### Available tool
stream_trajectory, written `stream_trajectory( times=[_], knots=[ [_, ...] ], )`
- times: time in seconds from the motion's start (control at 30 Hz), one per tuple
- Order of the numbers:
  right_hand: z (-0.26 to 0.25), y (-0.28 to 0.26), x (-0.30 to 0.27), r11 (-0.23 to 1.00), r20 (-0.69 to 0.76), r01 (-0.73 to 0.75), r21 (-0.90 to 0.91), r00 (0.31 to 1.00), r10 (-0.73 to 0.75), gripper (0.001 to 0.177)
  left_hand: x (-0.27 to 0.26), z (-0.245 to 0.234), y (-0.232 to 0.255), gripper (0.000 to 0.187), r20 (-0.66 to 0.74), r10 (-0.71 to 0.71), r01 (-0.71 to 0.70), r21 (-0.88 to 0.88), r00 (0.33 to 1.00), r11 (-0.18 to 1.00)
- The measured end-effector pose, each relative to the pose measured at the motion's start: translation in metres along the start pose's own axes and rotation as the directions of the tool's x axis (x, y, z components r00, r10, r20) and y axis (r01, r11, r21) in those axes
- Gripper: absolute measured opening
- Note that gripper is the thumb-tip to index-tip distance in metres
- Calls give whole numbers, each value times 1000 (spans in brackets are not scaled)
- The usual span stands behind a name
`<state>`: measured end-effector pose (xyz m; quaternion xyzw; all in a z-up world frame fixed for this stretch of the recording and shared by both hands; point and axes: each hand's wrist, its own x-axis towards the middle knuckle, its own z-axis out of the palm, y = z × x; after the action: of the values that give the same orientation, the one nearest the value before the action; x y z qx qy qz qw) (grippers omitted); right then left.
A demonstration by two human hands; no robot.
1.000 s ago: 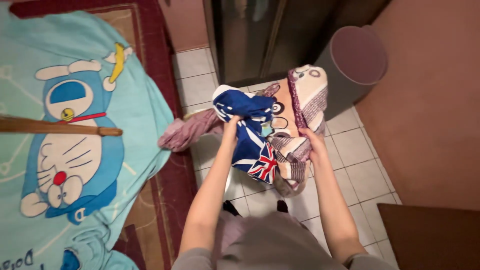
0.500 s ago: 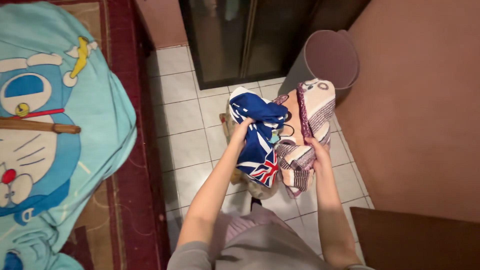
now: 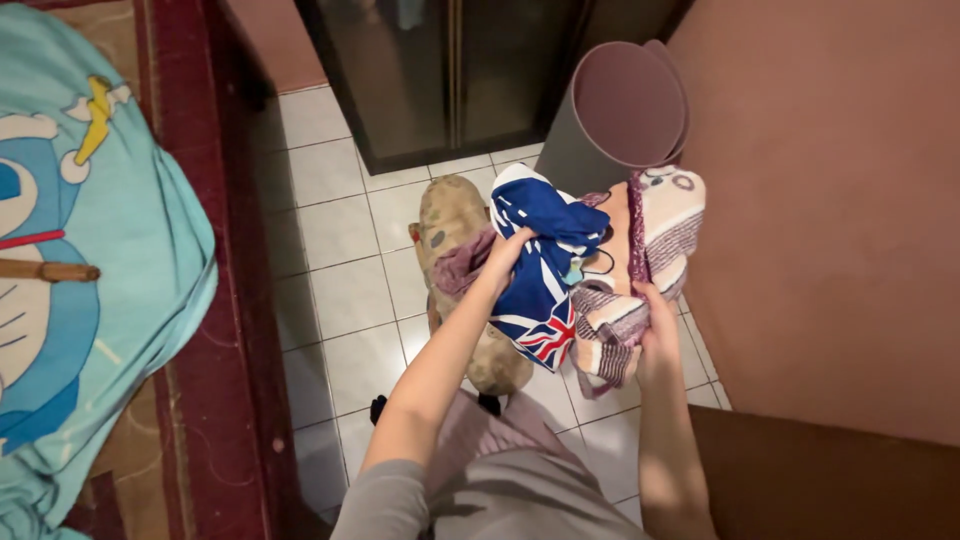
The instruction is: The person removes several pillows and a bundle of sticks from a bed and places them on the floor. Then the person spreads a light blue Doraemon sheet over the mattress and smooths it out by hand.
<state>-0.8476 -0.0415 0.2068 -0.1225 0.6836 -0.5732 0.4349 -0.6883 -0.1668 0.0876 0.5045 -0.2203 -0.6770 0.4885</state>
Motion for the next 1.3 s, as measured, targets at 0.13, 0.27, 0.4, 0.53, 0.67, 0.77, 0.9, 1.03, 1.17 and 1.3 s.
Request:
stream_trajectory(
  times=[0.13, 0.27, 0.4, 0.53, 0.67, 0.77, 0.9, 1.03, 1.17, 1.3],
  knots=[
    [-17, 20, 48, 1000, 10, -8, -15, 1000, 8, 89, 31, -17, -22, 72, 8, -1, 0, 109, 1000, 994],
    [-16, 46, 85, 999, 30, -27, -35, 999, 28, 93, 81, -64, -71, 65, -121, 152, -109, 309, 981, 945],
    [-6, 75, 110, 996, 87, -35, -86, 995, 42, 95, 106, -119, -112, 91, -316, 192, 3, 526, 929, 850],
    [7, 103, 138, 967, 94, -109, -231, 987, 134, 101, 84, -116, -90, 101, -404, 126, 125, 539, 906, 833],
    [-18, 203, 237, 826, 129, 101, -555, 991, -34, 93, 101, -145, -126, 94, -396, 177, 74, 542, 901, 837],
    [-23, 262, 292, 819, 157, 147, -554, 985, -70, 96, 113, -157, -147, 83, -392, 227, 9, 517, 892, 856],
    [1, 240, 246, 838, 297, 214, -503, 953, -64, 81, 154, -169, -189, 58, -410, 197, 46, 512, 890, 858],
    [-30, 284, 176, 930, 406, 163, -329, 914, -16, 70, 132, -156, -171, 61, -397, 169, 56, 497, 902, 866],
    [-14, 363, 296, 840, 448, 299, -452, 891, -76, 51, 149, -164, -197, 51, -342, 153, 48, 514, 927, 857],
    [0, 344, 256, 784, 466, 272, -558, 884, 25, 47, 136, -157, -192, 47, -325, 130, 50, 493, 937, 869]
  ],
)
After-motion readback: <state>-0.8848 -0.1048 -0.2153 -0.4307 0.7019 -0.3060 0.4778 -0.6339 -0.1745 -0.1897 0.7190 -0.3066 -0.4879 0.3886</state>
